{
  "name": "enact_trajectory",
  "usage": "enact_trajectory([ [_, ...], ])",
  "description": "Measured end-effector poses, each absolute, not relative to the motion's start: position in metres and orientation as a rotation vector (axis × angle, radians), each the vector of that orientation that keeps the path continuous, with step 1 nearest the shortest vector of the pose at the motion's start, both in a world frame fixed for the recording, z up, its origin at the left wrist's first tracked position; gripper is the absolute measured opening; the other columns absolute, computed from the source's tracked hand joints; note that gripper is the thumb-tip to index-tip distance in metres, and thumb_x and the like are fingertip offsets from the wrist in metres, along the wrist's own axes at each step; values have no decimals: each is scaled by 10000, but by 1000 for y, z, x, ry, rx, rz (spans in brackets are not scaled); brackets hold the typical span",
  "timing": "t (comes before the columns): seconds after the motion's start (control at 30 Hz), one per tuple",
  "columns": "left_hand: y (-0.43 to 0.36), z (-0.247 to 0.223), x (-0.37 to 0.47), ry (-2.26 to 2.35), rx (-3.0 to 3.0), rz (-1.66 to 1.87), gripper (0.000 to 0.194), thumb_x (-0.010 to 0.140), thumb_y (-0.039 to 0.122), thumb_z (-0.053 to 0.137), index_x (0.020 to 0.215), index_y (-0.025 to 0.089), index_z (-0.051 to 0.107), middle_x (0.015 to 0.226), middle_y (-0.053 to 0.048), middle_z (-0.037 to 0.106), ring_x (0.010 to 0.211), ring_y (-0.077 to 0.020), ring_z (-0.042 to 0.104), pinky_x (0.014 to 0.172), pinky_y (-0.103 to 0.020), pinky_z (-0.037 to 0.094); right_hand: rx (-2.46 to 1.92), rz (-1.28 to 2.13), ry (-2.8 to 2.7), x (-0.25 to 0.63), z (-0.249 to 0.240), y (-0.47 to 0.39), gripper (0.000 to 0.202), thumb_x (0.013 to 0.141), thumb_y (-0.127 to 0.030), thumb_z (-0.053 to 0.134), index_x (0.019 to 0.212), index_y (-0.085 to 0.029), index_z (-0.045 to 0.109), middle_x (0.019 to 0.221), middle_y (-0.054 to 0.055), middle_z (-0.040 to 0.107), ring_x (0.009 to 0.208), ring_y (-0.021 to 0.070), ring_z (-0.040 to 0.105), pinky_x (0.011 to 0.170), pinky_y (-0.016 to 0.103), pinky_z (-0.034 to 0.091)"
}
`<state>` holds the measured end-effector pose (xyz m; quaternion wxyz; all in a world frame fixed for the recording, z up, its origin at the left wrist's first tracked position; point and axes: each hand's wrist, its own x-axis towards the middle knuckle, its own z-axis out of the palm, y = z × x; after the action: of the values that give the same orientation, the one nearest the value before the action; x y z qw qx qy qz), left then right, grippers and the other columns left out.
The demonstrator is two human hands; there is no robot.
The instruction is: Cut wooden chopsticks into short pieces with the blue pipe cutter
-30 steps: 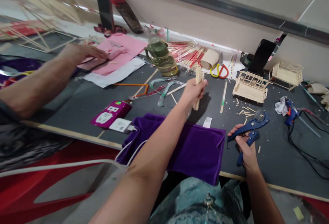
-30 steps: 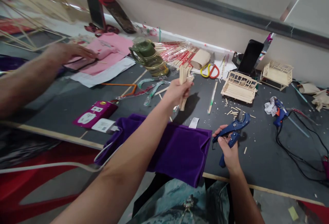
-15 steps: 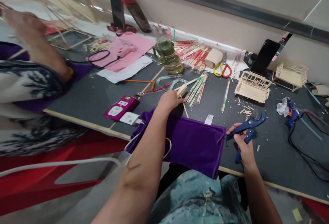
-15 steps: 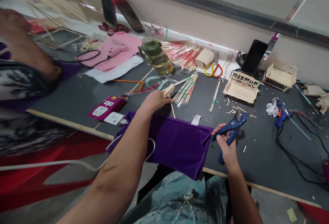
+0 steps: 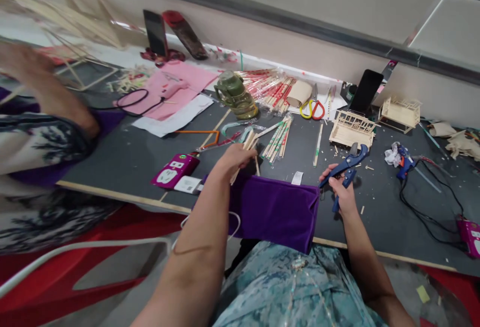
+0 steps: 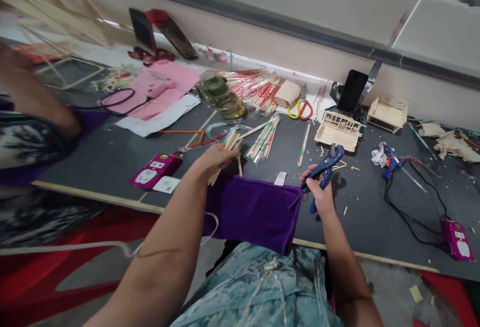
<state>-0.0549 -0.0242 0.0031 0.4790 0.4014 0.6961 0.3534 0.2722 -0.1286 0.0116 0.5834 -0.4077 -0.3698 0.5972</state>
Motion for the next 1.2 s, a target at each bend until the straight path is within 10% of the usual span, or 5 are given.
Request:
enact_trajectory([
  [0.4,8,32,41,1058,1044,1343,402,712,541,796,868,190,678,625,15,557,588,-119,521,559,-235,436,-962,1285,-838,266,1,-87,362,787,-360,770,1092,-240,617,938,-2,691,825,185,699,859,390,556],
  [1.2,29,-16,71,968,1102,1159,349,700,460,801,827,148,712,520,32,574,488,-114,575,519,-233,481,-1010,1180,-894,266,-12,-85,351,809,-353,746,1112,-237,613,944,14,692,853,193,699,885,388,544],
])
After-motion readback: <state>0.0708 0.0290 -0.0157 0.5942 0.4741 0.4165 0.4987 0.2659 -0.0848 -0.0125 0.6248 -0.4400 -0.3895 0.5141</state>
